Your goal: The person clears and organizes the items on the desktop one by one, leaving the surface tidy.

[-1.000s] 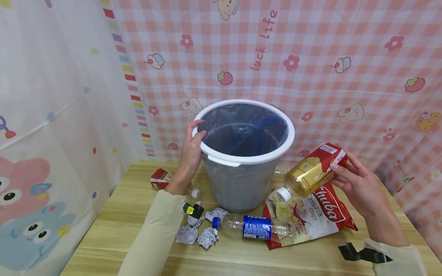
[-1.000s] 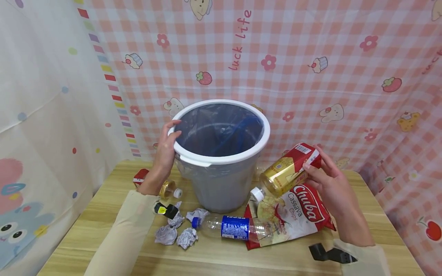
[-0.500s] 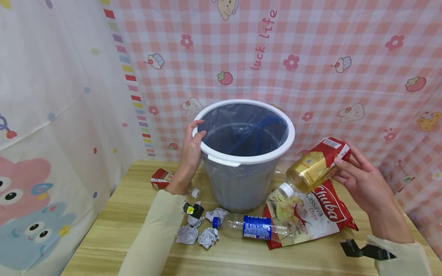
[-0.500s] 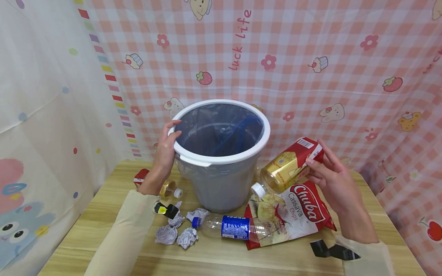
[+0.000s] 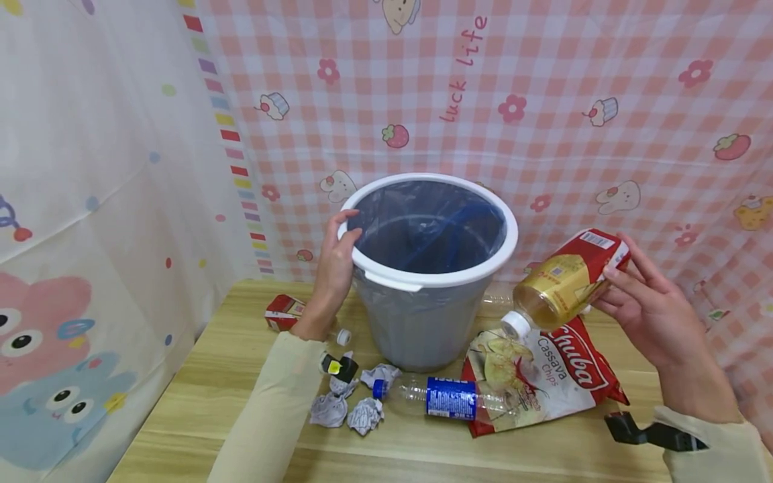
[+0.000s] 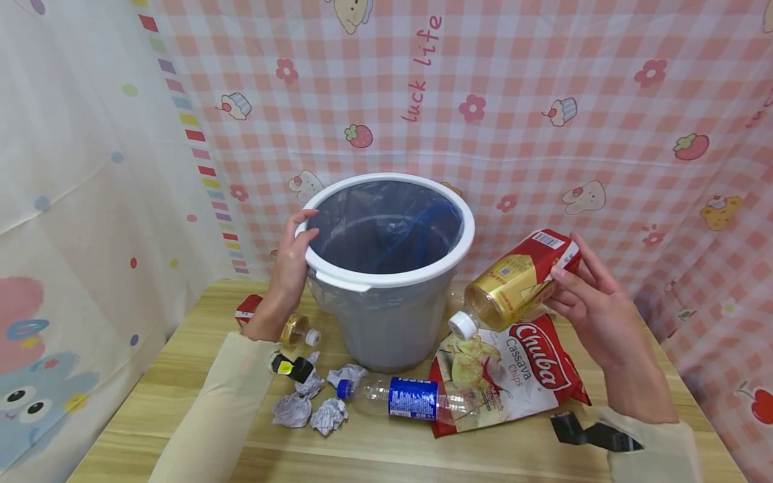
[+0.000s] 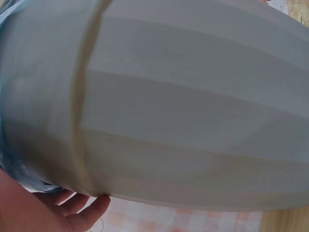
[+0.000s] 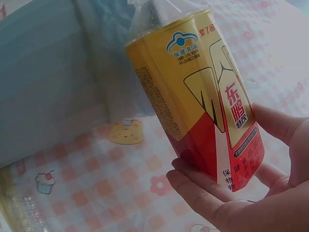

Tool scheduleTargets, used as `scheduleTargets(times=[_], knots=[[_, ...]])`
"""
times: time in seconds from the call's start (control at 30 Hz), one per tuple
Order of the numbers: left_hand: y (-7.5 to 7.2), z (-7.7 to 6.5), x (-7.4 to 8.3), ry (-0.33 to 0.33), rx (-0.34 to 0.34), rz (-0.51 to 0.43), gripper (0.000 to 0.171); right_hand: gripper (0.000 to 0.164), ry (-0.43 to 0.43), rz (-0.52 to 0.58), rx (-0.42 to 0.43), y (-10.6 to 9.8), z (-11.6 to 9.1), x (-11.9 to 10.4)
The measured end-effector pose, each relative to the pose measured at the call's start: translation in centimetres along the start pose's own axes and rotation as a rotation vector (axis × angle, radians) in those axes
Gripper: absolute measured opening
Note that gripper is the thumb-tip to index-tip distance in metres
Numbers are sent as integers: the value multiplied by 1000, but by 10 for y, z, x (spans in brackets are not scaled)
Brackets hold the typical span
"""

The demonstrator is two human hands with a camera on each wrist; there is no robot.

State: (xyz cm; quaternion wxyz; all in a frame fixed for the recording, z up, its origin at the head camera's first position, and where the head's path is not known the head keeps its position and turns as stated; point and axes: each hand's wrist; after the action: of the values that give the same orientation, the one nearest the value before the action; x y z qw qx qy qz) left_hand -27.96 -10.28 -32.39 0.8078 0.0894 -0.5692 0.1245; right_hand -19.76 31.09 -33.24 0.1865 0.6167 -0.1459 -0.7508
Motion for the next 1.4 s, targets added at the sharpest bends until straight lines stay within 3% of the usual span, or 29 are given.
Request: scheduleTargets(times=[0.5,0.7,0.97,1.17,1.4], knots=[[1,-1,2,2,-5,3,37,56,-64,0,-2,11,8,-17],[1,-1,3,-4,-7,6,36,55,-80,87,-45,22,12,-24],[1,-1,2,2,-10,-8,36,54,-101,68,-12,40,17,-31],[0,-1,2,2,-5,-2,37,53,-80,151,-6,58,25,-35],[0,0,0,8,-3,1,37,53,-67,67,60,79,34,-35]])
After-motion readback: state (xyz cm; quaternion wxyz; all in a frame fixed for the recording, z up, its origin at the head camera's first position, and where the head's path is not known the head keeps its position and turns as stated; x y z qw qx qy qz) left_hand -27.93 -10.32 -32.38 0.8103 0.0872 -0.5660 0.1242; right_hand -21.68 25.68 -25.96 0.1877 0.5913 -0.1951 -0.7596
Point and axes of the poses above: each hand's wrist, its own z-axis towards the middle knuckle, its own y-axis out of the palm, x = y × z, and after that the axes turned 9 degrees about x, right-handed
